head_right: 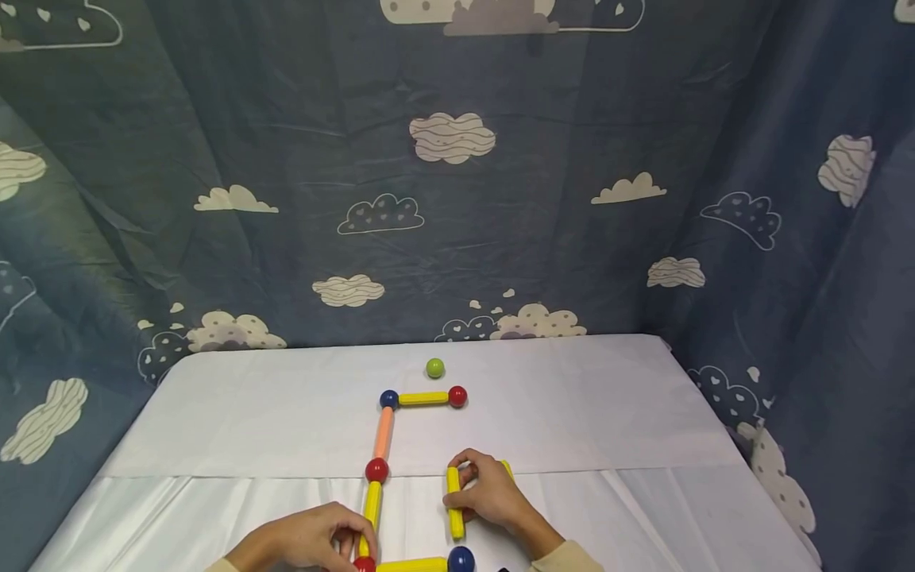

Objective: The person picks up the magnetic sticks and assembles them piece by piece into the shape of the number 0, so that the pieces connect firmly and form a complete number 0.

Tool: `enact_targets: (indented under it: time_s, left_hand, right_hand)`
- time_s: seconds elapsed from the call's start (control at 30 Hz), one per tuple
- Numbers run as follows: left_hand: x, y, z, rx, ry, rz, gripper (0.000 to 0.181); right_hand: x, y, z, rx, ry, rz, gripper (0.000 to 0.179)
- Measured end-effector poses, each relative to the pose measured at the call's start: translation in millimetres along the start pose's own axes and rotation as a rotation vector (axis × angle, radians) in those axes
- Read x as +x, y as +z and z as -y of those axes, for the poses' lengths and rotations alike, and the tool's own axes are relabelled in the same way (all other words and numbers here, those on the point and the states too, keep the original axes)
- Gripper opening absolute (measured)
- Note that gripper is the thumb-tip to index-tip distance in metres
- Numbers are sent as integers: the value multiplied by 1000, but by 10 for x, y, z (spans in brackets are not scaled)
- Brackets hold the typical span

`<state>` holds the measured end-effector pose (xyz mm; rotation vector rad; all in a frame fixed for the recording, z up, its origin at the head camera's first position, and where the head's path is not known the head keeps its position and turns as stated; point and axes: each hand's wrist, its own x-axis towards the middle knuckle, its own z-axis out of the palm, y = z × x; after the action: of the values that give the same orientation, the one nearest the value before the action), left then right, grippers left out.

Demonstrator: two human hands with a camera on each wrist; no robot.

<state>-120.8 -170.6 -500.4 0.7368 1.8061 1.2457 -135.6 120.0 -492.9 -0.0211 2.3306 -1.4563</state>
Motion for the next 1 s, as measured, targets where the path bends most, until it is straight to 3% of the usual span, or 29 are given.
enact_targets:
  time_s: [0.4, 1.0]
  left_hand:
    - [-6, 0, 17, 0, 11, 2, 15]
    - [-9, 6, 7, 3, 20, -1, 15]
  right_hand:
    - [-61, -20, -61, 20, -46, 21, 46]
    - [-104, 0, -48, -132, -39, -61, 43]
